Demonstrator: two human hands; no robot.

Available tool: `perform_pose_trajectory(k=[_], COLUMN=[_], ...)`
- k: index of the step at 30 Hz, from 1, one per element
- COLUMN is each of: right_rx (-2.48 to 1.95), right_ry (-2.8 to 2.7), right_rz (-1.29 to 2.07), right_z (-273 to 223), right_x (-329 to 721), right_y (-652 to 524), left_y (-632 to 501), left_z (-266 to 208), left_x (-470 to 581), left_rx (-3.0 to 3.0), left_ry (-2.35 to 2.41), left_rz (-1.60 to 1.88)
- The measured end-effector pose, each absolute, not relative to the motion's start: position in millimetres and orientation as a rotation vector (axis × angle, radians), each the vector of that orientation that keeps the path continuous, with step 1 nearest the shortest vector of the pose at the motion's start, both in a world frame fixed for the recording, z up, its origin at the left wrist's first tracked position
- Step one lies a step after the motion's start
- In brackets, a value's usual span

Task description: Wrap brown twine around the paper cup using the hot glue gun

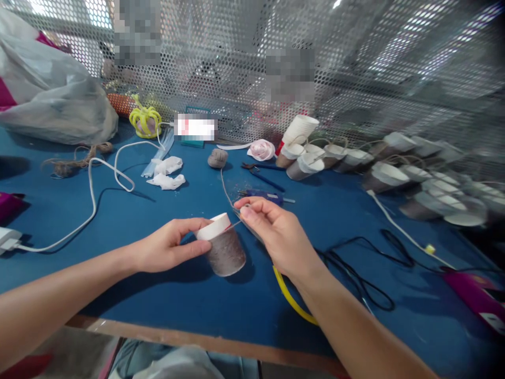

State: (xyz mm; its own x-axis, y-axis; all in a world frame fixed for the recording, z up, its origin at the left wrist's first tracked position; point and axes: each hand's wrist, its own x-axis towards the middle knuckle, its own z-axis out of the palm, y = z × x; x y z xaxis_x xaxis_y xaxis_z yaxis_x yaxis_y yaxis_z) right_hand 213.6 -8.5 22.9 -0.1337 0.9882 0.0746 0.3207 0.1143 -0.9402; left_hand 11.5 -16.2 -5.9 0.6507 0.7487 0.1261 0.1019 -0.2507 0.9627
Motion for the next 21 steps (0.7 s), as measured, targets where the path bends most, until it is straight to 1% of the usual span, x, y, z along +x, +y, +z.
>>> perform_pose_trajectory(k=[4, 13, 21], right_rx=[-1.346, -1.291, -1.374], right_ry=[-1.6, -1.613, -1.667], right_rz=[1.032, 1.132, 1.142], right_z=[19, 4, 10], right_x=[212, 211, 209], right_y=[-7, -4, -10], left_y=[-18, -19, -22], left_z=[-4, -6, -2], left_x=[11, 8, 9], left_rx=[1.781, 1.899, 1.954], left_ry=[0.668, 0.64, 0.623], left_rz=[0.723, 0.733, 0.724])
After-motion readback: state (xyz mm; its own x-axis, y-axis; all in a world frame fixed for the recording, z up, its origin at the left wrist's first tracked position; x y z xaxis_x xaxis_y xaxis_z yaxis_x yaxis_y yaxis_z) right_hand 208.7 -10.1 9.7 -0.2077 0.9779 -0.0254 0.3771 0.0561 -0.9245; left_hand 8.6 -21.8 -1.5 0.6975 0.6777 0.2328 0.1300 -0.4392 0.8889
